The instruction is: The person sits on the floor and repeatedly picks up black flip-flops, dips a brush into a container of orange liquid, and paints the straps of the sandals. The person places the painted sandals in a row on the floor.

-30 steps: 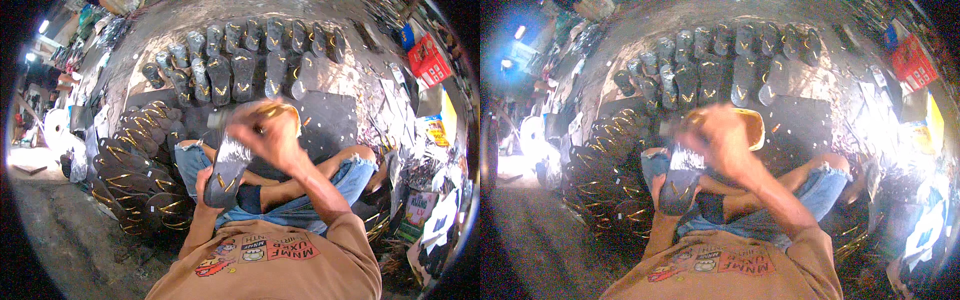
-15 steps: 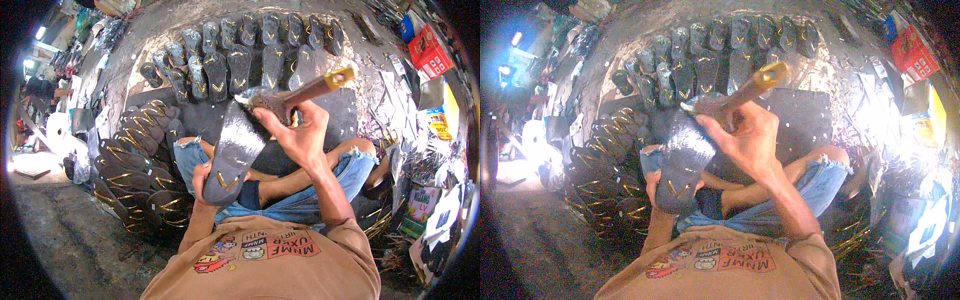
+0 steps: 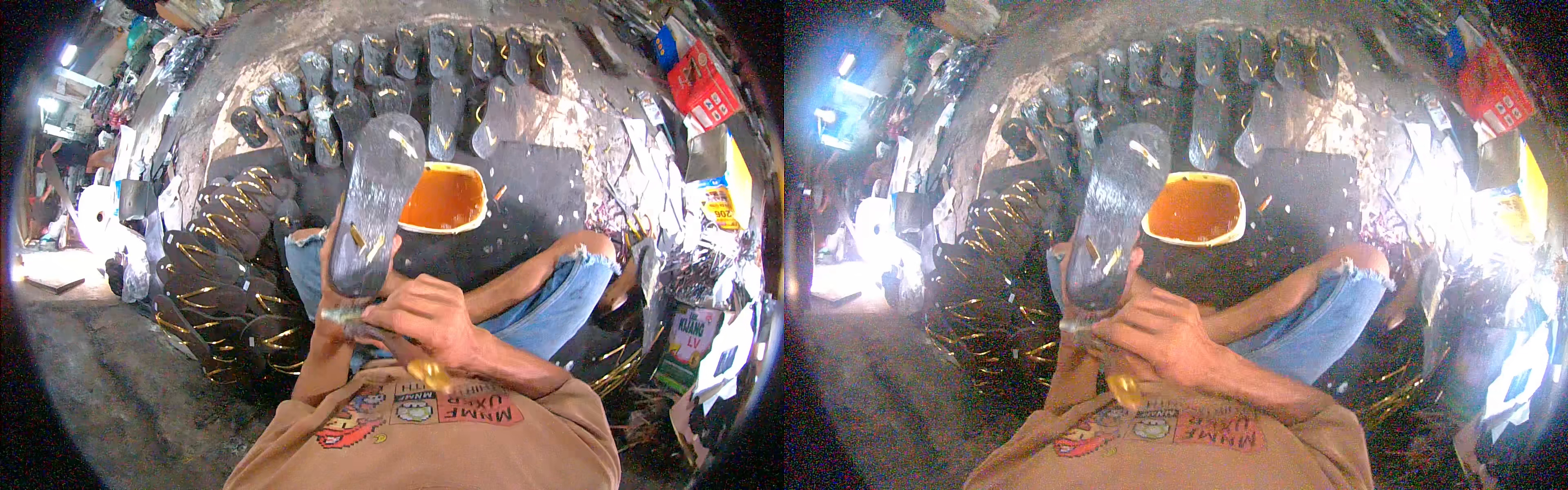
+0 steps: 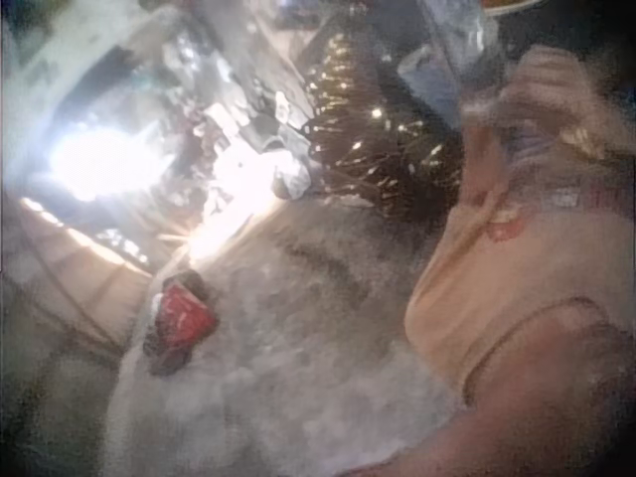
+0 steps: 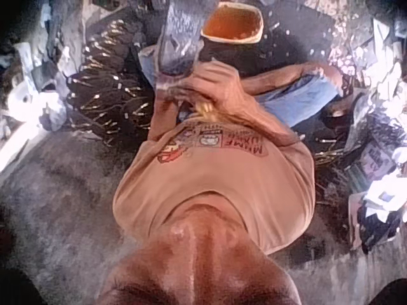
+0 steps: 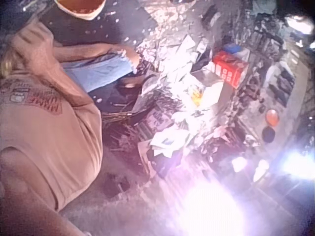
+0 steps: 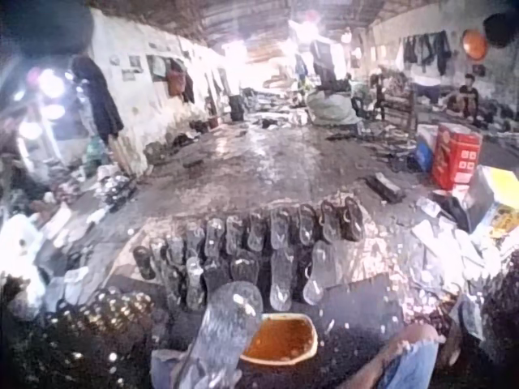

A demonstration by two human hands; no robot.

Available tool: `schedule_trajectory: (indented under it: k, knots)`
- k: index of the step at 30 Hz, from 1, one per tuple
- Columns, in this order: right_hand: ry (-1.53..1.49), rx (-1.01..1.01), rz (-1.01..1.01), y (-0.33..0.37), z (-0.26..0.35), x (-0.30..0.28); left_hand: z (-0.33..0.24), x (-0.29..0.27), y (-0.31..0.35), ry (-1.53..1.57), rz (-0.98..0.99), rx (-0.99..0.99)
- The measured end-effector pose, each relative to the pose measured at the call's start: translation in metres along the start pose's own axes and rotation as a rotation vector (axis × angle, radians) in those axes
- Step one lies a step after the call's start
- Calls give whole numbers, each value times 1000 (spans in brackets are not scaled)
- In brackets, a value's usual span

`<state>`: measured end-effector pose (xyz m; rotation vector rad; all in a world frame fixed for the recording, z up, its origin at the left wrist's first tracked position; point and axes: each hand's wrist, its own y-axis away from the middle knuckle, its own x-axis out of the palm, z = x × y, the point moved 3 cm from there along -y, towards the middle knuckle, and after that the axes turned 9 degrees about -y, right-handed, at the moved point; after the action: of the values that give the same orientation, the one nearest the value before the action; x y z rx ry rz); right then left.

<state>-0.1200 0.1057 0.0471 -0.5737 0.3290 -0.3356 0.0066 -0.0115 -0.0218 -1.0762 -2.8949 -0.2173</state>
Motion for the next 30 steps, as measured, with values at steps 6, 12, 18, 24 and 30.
schedule_trajectory:
  k: [6,12,18,24,30]
  knots:
    - [-231,414,-122,-37,-16,-19,-4,22,-9,886,12,-334]
    - [-88,309,-406,-15,-1,-14,-10,21,-25,730,-94,-272]
    - [-270,321,-419,14,3,12,-4,16,-22,713,-37,-140]
    - [137,408,-691,-37,-51,-80,-3,22,-22,822,343,-177]
    - [-109,166,132,-2,13,-1,-21,27,-32,633,11,-57]
